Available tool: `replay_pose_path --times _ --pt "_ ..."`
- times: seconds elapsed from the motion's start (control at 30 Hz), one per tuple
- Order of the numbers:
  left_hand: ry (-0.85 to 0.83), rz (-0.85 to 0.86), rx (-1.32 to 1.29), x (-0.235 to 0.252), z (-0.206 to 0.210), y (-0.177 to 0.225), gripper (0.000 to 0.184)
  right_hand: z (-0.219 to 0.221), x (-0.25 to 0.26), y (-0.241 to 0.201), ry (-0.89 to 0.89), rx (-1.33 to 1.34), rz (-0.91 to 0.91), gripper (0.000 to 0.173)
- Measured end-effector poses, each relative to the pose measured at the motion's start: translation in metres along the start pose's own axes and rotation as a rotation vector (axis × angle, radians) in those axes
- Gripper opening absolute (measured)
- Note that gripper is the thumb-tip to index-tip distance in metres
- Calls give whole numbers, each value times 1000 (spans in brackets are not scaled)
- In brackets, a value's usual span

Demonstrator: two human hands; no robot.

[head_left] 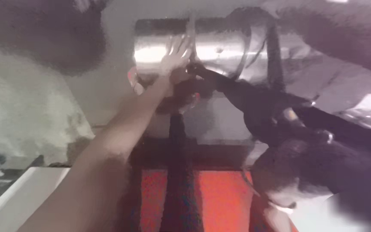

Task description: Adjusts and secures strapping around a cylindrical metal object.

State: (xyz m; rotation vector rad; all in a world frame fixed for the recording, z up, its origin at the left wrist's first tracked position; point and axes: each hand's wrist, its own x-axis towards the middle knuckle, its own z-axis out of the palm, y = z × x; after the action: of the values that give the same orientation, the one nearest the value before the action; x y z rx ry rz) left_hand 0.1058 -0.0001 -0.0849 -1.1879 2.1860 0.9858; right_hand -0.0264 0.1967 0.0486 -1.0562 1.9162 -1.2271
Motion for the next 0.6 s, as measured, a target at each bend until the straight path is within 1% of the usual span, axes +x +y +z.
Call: replay_pose_path --times 0.03,0.07,0.1,0.13,0.17,0.23,0.27,0.3,0.33,0.37,0.4,0.43,0.47,0.53,0.6 --pt "-39 -11 -44 -16 -7 7 59 6 2 -11 76 119 111 26" --pt "13 39 -67 -24 -5 3 62 10 4 -15 173 206 204 25" --pt "124 99 -79 -21 0 -4 63 12 7 -9 207 187 194 20" --pt "107 119 -50 -18 -15 -4 57 14 12 -2 233 180 148 17" --pt "20 114 -9 -19 -37 1 51 12 15 7 236 139 86 18" --pt "-189 81 36 -27 -74 15 43 5 16 14 224 56 63 33" --pt "-273 74 22 -29 -86 21 41 6 18 10 241 22 78 35" --pt "-305 72 8 -26 -88 25 38 17 26 -2 293 -6 130 33" --pt "-280 70 -3 -21 -75 21 38 30 36 -15 340 -22 197 28" --pt "-229 60 -19 -18 -52 13 42 36 39 -23 366 -29 239 21" --pt "-198 58 -36 -18 -35 5 49 32 33 -22 354 -19 234 15" --pt "-137 69 -50 -17 -27 -3 53 20 20 -7 304 -9 168 18" --pt "1 105 -96 -17 -13 -9 58 13 13 7 278 -13 109 23" --pt "47 122 -85 -24 -10 -5 61 2 7 13 260 16 111 35" --pt "213 162 -145 -11 -4 -3 62 -3 9 21 273 52 116 34"
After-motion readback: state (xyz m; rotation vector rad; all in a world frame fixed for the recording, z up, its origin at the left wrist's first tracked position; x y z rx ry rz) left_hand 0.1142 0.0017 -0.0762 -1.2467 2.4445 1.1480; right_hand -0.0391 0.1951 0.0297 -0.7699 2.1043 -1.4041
